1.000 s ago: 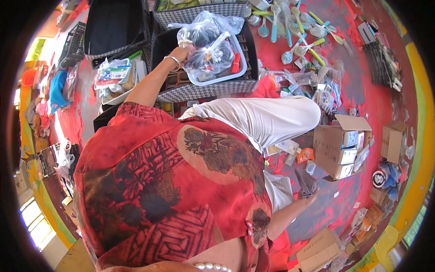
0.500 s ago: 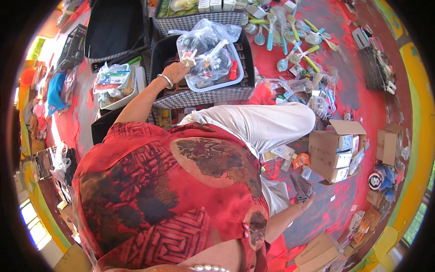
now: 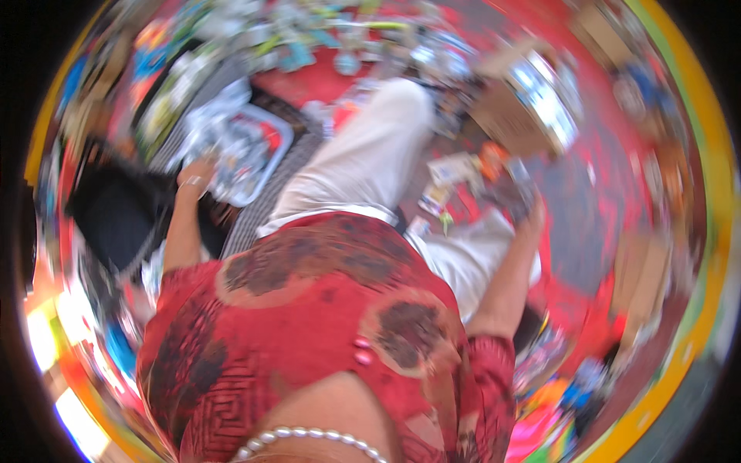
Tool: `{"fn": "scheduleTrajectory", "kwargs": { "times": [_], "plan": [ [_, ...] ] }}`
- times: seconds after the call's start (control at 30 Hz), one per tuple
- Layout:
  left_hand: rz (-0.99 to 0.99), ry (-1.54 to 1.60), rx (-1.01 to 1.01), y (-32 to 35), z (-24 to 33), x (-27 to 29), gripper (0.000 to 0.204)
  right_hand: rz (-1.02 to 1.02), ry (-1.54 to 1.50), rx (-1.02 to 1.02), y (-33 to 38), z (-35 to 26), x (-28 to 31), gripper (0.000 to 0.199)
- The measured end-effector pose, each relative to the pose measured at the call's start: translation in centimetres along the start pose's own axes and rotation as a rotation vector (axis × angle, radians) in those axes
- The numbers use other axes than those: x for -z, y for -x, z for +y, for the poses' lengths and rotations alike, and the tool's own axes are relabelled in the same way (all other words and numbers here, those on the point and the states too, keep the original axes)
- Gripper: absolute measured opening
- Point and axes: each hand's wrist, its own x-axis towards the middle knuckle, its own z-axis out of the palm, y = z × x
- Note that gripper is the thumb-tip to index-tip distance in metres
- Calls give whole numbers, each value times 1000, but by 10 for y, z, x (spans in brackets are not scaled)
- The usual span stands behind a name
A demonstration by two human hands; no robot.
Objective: The person sits on the floor and wipes various packaged items with a cloth, including small boxes, plastic-wrapped goods, and a plastic bag. The person picks up each item, wipes it, and places it into a nearby basket.
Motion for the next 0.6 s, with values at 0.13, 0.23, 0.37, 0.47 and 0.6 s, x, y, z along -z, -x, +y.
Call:
{"fn": "scheduleTrajectory", "kwargs": {
  "times": [0.13,0.23,0.37,0.47,0.6],
  "plan": [
    [-146,-222,-149,-12,6,3,40,138,-48,87,-4,0,13,25],
    [-444,133,93,-18,-7,14,29,283,-203,218,2,-11,18,34],
    [-313,148,163,-8,-31,59,25,292,-506,524,29,-37,28,40],
    [-45,44,-71,8,-8,130,37,96,-607,613,47,-44,30,33],
    [463,295,-736,37,121,214,24,158,-614,627,46,-43,11,24]
  ]
}}
